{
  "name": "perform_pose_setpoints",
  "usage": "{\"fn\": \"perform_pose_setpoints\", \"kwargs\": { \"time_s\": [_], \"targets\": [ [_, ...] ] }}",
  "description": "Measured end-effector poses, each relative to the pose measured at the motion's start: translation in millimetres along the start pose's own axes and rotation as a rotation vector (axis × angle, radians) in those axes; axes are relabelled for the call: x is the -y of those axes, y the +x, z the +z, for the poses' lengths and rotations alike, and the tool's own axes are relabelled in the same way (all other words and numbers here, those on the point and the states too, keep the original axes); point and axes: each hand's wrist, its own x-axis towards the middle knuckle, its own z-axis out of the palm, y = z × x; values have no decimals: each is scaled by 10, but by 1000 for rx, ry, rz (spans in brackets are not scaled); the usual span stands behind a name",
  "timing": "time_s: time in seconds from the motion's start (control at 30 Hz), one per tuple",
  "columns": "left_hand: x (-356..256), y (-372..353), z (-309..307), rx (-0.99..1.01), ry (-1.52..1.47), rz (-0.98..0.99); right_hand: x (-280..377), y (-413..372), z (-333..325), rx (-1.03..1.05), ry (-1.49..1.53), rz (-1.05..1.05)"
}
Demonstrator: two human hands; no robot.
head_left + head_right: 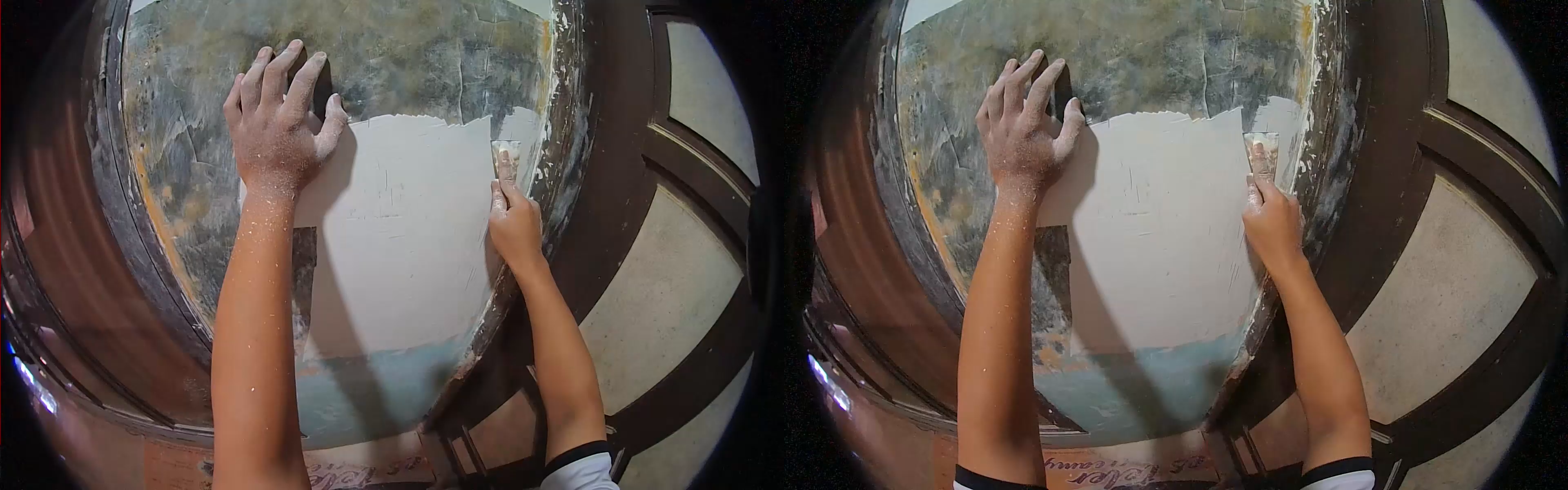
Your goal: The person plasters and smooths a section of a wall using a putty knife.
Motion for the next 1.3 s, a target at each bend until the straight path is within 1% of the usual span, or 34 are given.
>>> {"fn": "perform_pose_setpoints", "kwargs": {
  "time_s": [0.03,0.1,0.13,0.23,0.3,0.37,0.4,0.47,0.53,0.67,0.77,0.83,0.87,0.9,0.97,1.0,1.03,1.13,1.17,1.23,1.27,1.3],
  "targets": [
    [-1,15,9,-9,-5,-2,46,54,-6,-7,2,1],
    [0,29,9,-4,2,-5,101,214,-17,-127,94,-78],
    [5,32,7,-4,5,0,231,274,-96,-108,77,-40],
    [3,14,6,8,8,-4,175,267,-86,-36,20,-55],
    [22,5,39,-34,-50,4,207,71,-78,-55,73,-36],
    [-7,10,2,-8,-27,-12,104,-61,29,-83,49,-43],
    [-4,11,9,-17,-24,-10,46,-3,35,-80,-33,-136],
    [-9,16,15,-23,-13,-11,-22,139,33,-74,-48,-132],
    [0,17,14,-20,-17,-6,116,228,-116,-48,-94,-127],
    [15,10,31,-22,-31,4,92,113,-107,-32,20,-96],
    [9,8,35,-16,-17,0,-19,-11,-27,-70,45,-139],
    [10,21,34,-16,-12,-2,91,41,-118,17,-20,-59],
    [7,15,29,-15,-22,1,7,147,-99,-27,-54,-137],
    [9,15,26,-15,-28,5,90,247,-146,-27,-52,-140],
    [4,11,12,-2,-25,1,313,351,-288,2,56,-81],
    [1,13,15,-3,-19,1,289,345,-269,-38,97,-132],
    [1,12,15,-6,-12,-2,243,300,-243,-37,96,-131],
    [2,15,13,-11,-13,-2,51,32,-98,-1,86,-54],
    [-1,12,11,-10,-18,-6,-14,22,-52,0,87,-59],
    [-1,26,-7,-26,-9,3,-39,38,-22,-70,140,-175],
    [-3,27,-14,-22,-5,4,-47,88,-42,-34,75,-142],
    [-16,21,-14,-17,-4,6,23,136,-98,-29,73,-136]
  ]
}}
